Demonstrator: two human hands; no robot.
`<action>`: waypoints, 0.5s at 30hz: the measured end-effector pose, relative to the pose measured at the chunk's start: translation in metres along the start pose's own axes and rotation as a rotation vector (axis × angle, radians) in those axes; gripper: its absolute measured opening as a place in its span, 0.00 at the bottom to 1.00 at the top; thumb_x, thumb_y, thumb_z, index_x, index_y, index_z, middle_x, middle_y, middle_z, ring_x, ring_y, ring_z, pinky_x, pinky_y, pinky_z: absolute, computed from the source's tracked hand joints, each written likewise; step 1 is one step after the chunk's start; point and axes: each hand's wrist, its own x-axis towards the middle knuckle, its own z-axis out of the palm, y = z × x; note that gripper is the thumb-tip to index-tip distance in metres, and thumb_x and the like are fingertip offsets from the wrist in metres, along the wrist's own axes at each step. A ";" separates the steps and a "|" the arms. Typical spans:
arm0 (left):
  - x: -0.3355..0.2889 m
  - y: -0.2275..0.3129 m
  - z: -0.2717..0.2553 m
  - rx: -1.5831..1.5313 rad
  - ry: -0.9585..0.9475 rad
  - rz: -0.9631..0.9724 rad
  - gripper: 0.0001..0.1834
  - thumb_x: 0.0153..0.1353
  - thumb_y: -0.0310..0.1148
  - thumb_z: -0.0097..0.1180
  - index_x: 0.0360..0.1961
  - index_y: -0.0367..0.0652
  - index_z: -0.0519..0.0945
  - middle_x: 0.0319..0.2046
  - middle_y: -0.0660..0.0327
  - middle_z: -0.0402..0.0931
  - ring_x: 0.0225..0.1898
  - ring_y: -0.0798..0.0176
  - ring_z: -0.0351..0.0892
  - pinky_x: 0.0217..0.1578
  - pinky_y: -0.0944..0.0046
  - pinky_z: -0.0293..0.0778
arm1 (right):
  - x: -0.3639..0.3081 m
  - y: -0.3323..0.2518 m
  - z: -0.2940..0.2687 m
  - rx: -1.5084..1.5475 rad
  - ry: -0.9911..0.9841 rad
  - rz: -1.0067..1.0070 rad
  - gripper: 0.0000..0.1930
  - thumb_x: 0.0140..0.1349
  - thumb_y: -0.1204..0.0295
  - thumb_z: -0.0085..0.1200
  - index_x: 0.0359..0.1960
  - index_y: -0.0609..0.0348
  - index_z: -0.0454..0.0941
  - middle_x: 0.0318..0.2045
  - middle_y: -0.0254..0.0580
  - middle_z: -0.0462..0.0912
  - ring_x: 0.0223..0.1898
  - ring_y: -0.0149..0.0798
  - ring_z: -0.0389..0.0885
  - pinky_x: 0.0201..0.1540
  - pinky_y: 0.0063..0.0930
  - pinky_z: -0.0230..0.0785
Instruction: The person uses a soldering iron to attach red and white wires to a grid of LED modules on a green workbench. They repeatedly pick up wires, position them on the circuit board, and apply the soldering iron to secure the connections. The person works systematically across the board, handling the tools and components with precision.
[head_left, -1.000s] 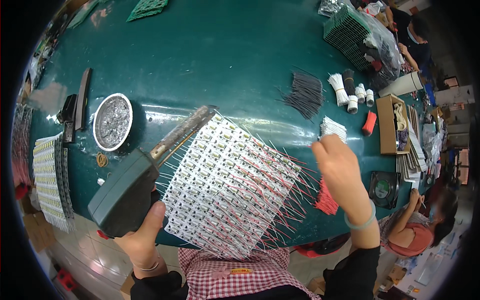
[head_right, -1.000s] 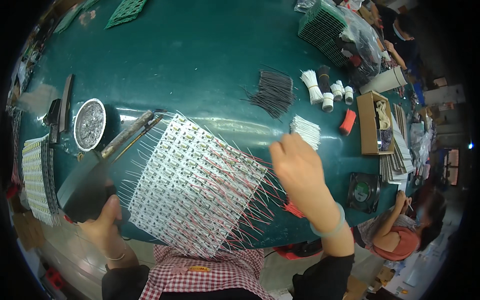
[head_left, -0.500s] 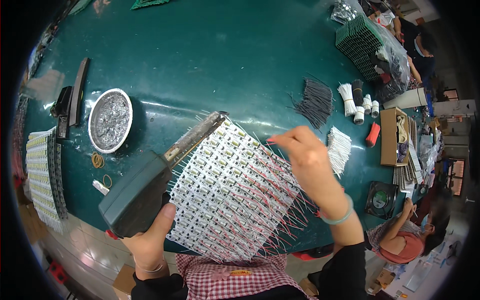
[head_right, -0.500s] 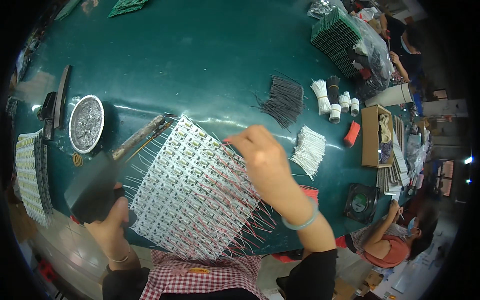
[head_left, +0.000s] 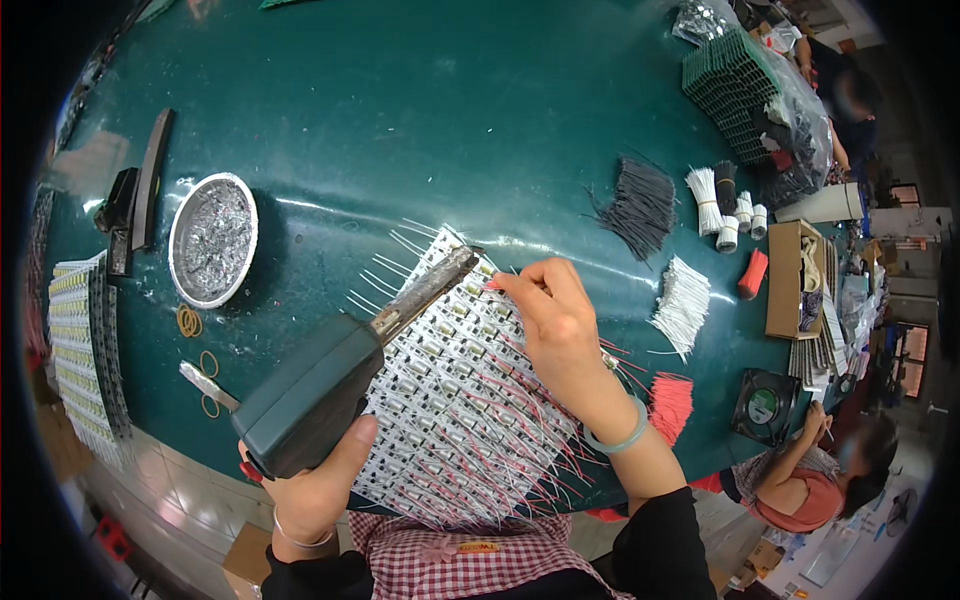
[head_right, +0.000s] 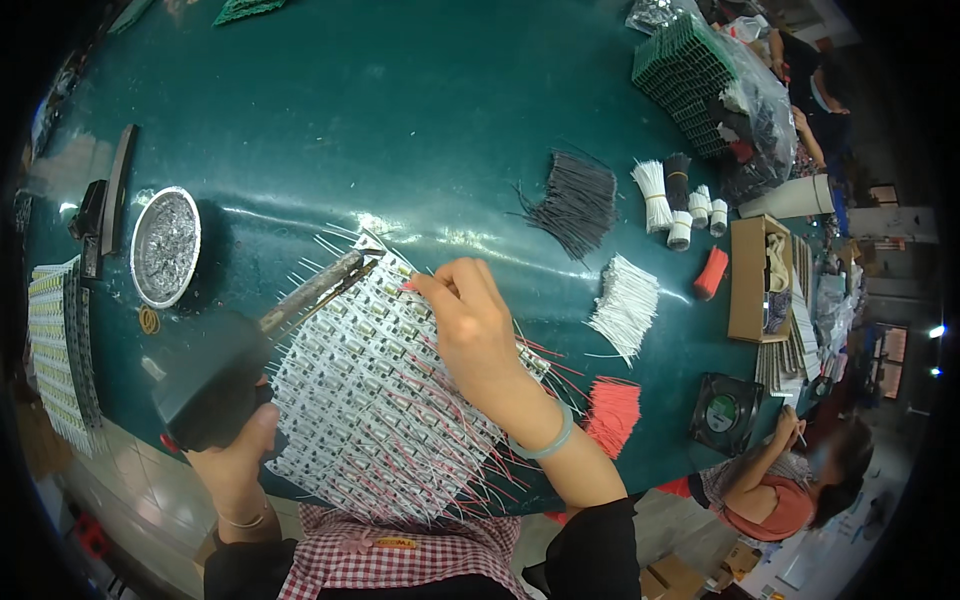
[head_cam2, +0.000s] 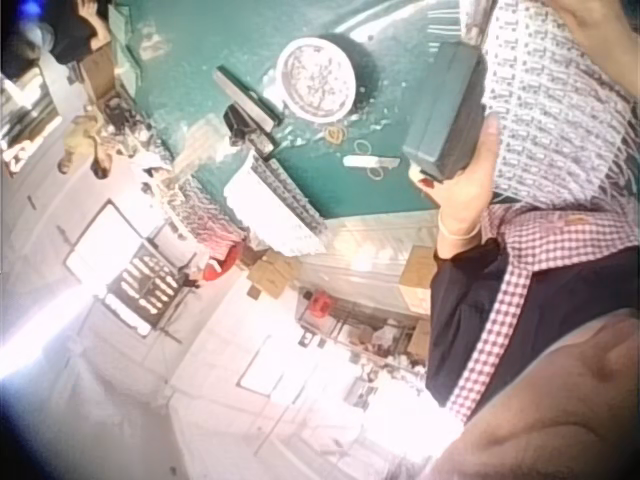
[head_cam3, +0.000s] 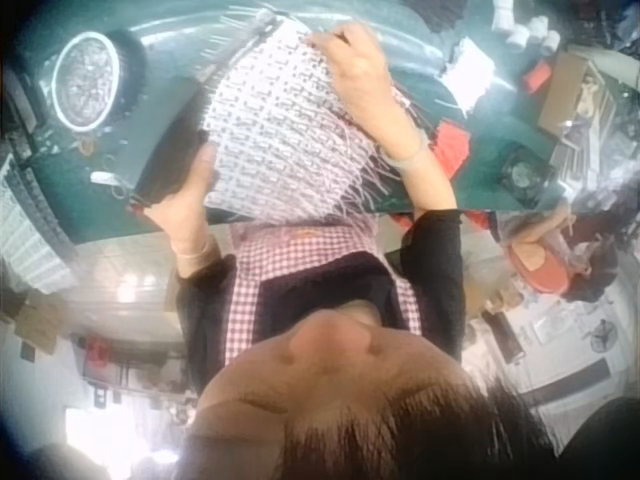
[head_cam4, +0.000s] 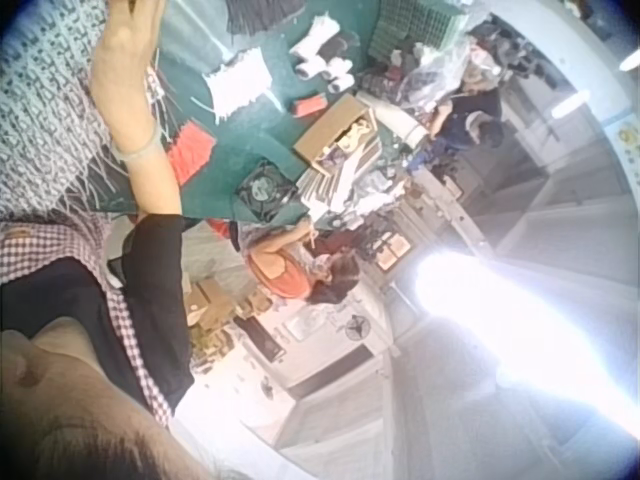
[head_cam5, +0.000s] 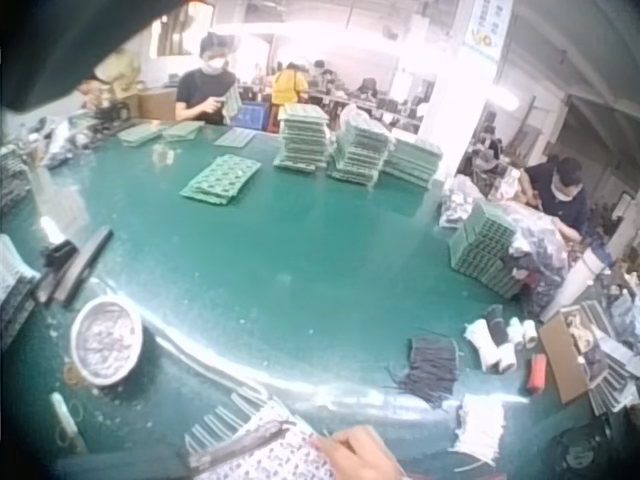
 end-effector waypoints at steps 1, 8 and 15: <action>0.000 -0.002 -0.001 0.006 -0.012 0.007 0.27 0.44 0.19 0.69 0.50 0.31 0.79 0.38 0.55 0.82 0.24 0.72 0.74 0.20 0.74 0.66 | 0.000 -0.001 0.000 0.001 -0.009 0.005 0.16 0.47 0.90 0.56 0.39 0.65 0.83 0.31 0.44 0.73 0.33 0.43 0.74 0.35 0.34 0.70; -0.001 -0.001 0.000 0.059 0.023 -0.067 0.28 0.44 0.20 0.70 0.50 0.32 0.79 0.38 0.56 0.81 0.25 0.71 0.75 0.21 0.74 0.67 | 0.000 0.001 -0.002 0.019 -0.031 0.000 0.18 0.44 0.90 0.55 0.40 0.66 0.83 0.32 0.43 0.73 0.33 0.43 0.73 0.35 0.33 0.70; 0.003 0.008 0.002 0.005 -0.034 -0.086 0.22 0.48 0.24 0.74 0.45 0.33 0.83 0.37 0.58 0.85 0.36 0.67 0.82 0.41 0.67 0.77 | 0.000 0.001 -0.004 0.004 -0.058 -0.009 0.17 0.44 0.89 0.56 0.39 0.65 0.83 0.33 0.42 0.74 0.35 0.42 0.74 0.35 0.32 0.71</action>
